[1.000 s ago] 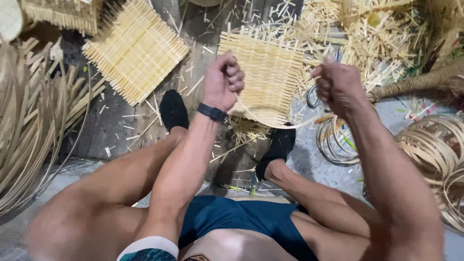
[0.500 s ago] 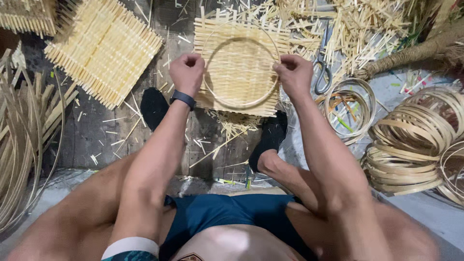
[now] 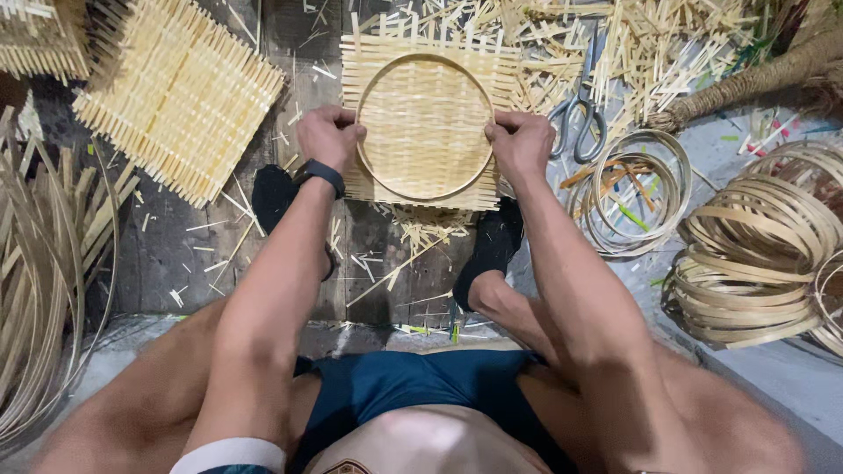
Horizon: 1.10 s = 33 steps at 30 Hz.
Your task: The person trims the edges of a square bamboo weave to fit a circular wooden frame using shears. The person repeatedly places the weave on the frame, cuts the excess, and stacks the finished pieces.
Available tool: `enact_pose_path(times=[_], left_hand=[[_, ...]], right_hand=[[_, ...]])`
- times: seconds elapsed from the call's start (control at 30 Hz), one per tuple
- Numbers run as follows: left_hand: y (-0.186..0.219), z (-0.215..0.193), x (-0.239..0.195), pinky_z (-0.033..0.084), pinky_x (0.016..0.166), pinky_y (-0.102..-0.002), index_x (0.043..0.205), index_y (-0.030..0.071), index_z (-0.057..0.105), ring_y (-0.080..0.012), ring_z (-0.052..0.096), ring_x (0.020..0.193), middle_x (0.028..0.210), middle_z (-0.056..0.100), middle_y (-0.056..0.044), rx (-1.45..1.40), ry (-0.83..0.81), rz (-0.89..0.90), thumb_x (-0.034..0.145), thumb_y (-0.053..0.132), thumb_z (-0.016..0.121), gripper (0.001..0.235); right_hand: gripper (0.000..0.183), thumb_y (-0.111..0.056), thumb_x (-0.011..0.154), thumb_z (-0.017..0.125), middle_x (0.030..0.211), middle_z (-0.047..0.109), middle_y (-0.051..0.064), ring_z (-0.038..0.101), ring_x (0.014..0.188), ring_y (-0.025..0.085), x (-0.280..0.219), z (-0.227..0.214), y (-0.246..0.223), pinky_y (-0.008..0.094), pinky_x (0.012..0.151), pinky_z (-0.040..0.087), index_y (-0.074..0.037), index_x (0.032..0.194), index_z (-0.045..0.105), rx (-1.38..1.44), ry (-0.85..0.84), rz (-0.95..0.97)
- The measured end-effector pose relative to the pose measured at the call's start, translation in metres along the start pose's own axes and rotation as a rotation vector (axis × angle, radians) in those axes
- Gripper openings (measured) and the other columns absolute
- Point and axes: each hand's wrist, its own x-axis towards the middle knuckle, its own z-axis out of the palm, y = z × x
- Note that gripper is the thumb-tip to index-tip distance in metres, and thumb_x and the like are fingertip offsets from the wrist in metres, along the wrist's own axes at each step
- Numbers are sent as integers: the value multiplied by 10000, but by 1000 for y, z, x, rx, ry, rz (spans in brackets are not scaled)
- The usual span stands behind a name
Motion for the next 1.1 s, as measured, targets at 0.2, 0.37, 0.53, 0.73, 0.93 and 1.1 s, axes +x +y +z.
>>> enact_pose_path(times=[0.2,0.37,0.53,0.73,0.93,1.1], left_hand=[[-22,13,13,592,668,-277,860,48,813,-152,750,683,787,788,-89,-92,-24,-63,660,44,854,204],[-34,14,18,594,682,-268,895,19,804,-126,747,703,811,795,-92,-150,-68,15,707,40,846,193],[-46,21,21,603,674,-262,904,20,803,-117,741,699,819,794,-80,-220,-84,-29,702,5,848,207],[-58,25,28,602,660,-264,907,17,805,-108,729,695,815,791,-67,-301,-148,-125,697,-38,857,223],[-73,35,29,601,701,-256,924,24,798,-101,714,732,856,789,-61,-454,-155,-144,704,-25,875,238],[-71,23,22,571,714,-252,906,42,818,-101,702,746,863,790,-46,-286,-151,-234,698,53,928,236]], right_hand=[[220,-115,769,833,865,793,112,771,755,172,2,2,9,287,752,584,-88,986,817,-3,-10,6],[235,-119,754,851,851,785,134,763,750,190,3,1,9,295,751,575,-83,984,823,-42,21,-52],[238,-117,797,823,840,790,115,771,744,177,0,1,11,291,731,577,-98,1033,814,13,-4,-87],[207,-136,780,854,818,790,104,755,715,170,2,3,14,291,711,567,-111,984,826,-13,-16,6],[207,-141,786,845,835,791,101,757,723,162,9,-1,15,287,707,573,-106,989,822,11,-49,-41],[211,-156,793,857,823,787,111,741,714,154,16,4,26,289,700,567,-94,991,819,-20,-109,4]])
